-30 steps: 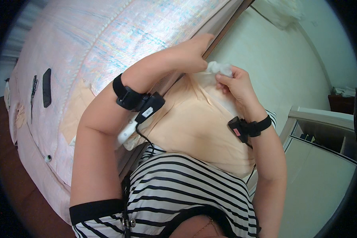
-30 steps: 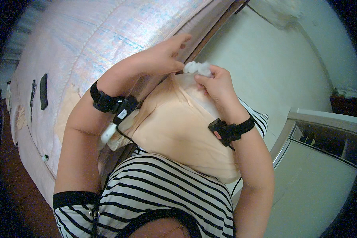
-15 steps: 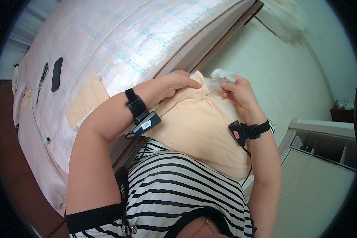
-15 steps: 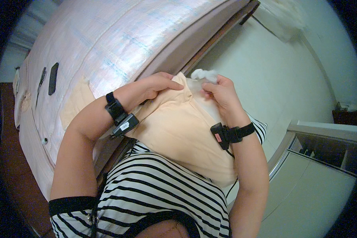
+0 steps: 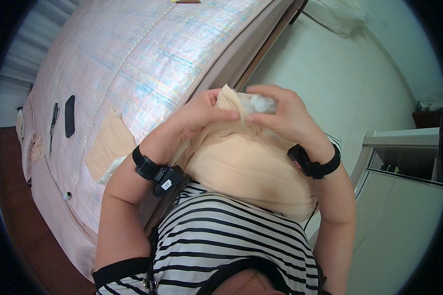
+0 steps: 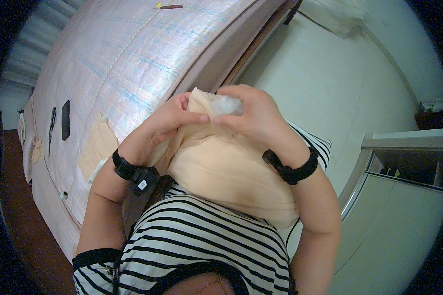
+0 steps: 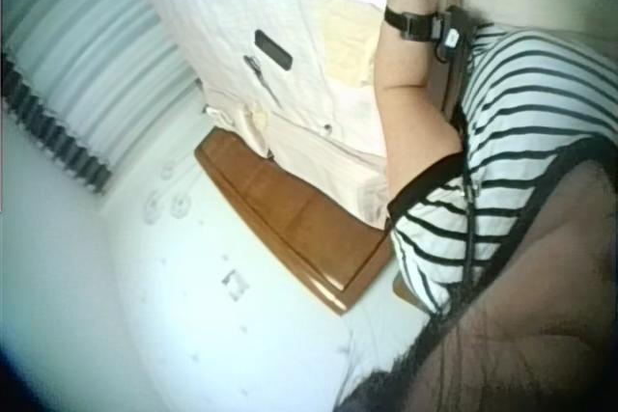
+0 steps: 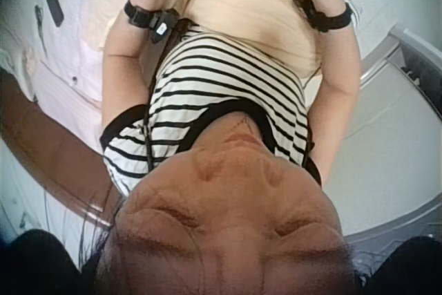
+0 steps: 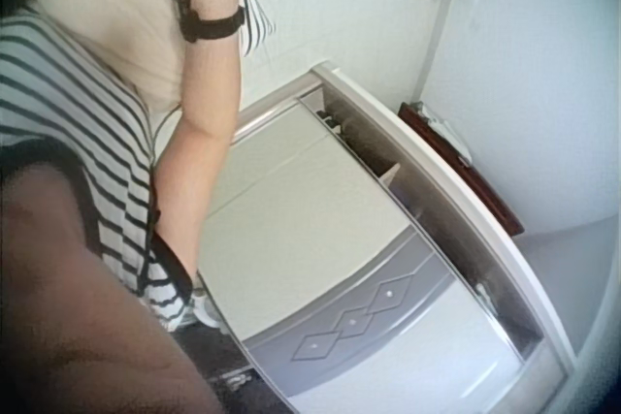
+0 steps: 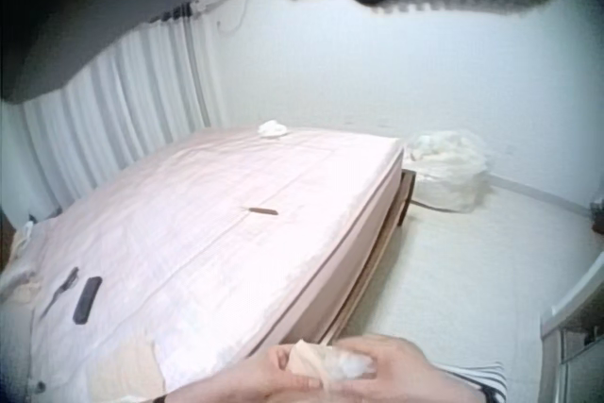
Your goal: The person adds stuffing to a cushion through an opening, سپس closes the seam using a needle and thread with both hands.
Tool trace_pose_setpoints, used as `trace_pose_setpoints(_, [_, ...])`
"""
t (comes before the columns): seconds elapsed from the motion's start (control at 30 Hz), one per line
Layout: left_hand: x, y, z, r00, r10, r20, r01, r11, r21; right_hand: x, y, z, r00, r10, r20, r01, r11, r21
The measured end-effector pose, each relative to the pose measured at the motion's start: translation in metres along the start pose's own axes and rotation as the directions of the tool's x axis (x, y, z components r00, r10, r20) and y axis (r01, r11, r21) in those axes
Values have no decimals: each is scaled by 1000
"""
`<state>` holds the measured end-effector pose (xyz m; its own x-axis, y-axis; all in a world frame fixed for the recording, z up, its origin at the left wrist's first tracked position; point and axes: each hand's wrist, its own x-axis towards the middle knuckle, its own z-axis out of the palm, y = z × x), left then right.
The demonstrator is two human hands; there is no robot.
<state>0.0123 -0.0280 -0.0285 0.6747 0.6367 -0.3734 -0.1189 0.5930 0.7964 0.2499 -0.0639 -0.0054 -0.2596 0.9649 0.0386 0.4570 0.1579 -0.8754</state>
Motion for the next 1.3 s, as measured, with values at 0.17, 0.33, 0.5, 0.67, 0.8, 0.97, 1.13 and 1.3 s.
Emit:
trace_pose_setpoints(0.17, [0, -2, 3, 999, 25, -30, -22, 994, 103, 2, -8, 3, 985, 168, 28, -168, 986, 17])
trace_pose_setpoints(0.33, [1, -8, 7, 993, 83, -88, -75, 994, 84, 2, 1, 8, 984, 178, -4, -177, 980, 86])
trace_pose_setpoints(0.5, [2, -5, 9, 988, 86, -126, -76, 994, 81, -13, 14, 0, 927, 372, -48, -317, 847, 427])
trace_pose_setpoints(0.67, [4, -8, 5, 993, 78, -86, -70, 992, 102, -15, 10, 1, 931, 362, -38, -297, 816, 496])
trace_pose_setpoints(0.8, [3, -10, 6, 996, 75, -50, -66, 985, 160, -5, -9, 14, 970, 210, -122, -176, 955, 241])
trace_pose_setpoints(0.97, [0, -10, 11, 998, -3, -63, 9, 995, 104, 2, 4, 18, 962, 270, -40, -262, 954, 143])
trace_pose_setpoints(1.13, [2, -12, 1, 998, 30, -55, -26, 997, 79, -3, 14, 10, 900, 341, -272, -207, 883, 422])
trace_pose_setpoints(1.3, [3, -13, 2, 996, 54, -76, -51, 998, 43, -7, 7, -4, 940, 329, -90, -276, 889, 365])
